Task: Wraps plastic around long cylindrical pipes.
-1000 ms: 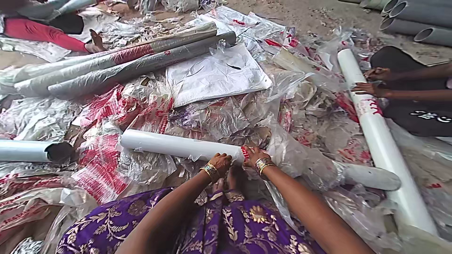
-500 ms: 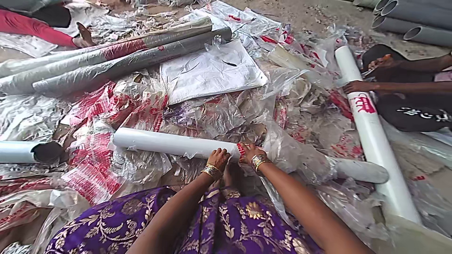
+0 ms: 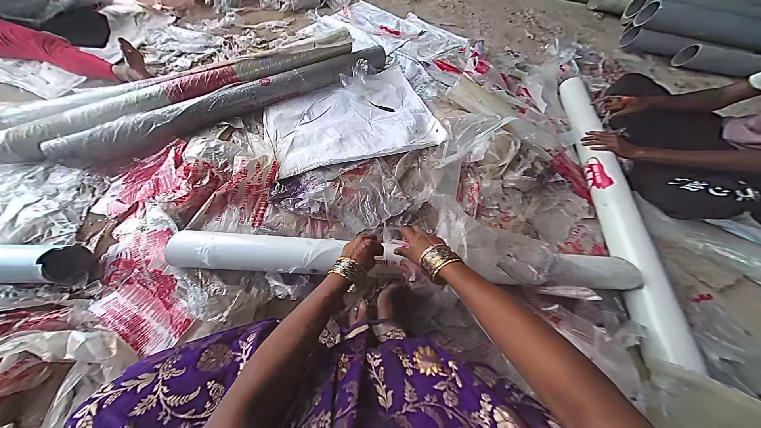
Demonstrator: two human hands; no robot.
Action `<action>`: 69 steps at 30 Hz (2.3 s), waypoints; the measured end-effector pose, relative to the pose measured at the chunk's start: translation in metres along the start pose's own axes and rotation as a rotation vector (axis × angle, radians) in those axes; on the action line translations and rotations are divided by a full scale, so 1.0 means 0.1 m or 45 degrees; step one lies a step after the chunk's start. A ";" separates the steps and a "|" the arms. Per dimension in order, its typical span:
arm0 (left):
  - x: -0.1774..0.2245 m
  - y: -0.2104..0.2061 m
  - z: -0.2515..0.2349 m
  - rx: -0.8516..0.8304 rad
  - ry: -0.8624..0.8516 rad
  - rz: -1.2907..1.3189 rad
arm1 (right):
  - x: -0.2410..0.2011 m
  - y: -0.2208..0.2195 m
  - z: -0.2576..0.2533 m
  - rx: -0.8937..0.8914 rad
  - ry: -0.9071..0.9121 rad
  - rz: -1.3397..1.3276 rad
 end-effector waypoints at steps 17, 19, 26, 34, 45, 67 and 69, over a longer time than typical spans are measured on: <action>-0.24 -0.05 -0.41 0.019 0.111 -0.034 | 0.07 -0.48 -0.25 -0.008 -0.124 0.242; -0.16 -0.14 -0.37 0.018 0.145 -0.034 | 0.10 -0.56 -0.25 -0.019 -0.132 0.262; -0.01 -0.22 -0.24 -0.056 0.208 -0.023 | 0.11 -0.66 -0.21 -0.047 -0.172 0.284; 0.05 -0.36 0.48 -0.334 0.188 -0.336 | 0.14 -0.67 -0.21 -0.041 -0.170 0.265; -0.41 0.50 1.16 0.458 0.018 -0.283 | 0.08 -0.68 -0.22 0.020 -0.209 0.246; -0.67 -0.16 0.68 -0.278 0.285 -0.118 | 0.02 -0.61 -0.26 0.000 -0.258 0.334; -0.54 -0.26 0.84 -0.408 0.265 -0.266 | 0.01 -0.59 -0.27 0.003 -0.256 0.345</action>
Point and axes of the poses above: each hand's wrist, its own z-axis away from the middle knuckle, its own y-axis out of the back of the hand, x = y × z, the point moved 2 cm from there along -z, towards the middle knuckle, and after that the axes turned 7 degrees about -z, right-handed, at the moved point
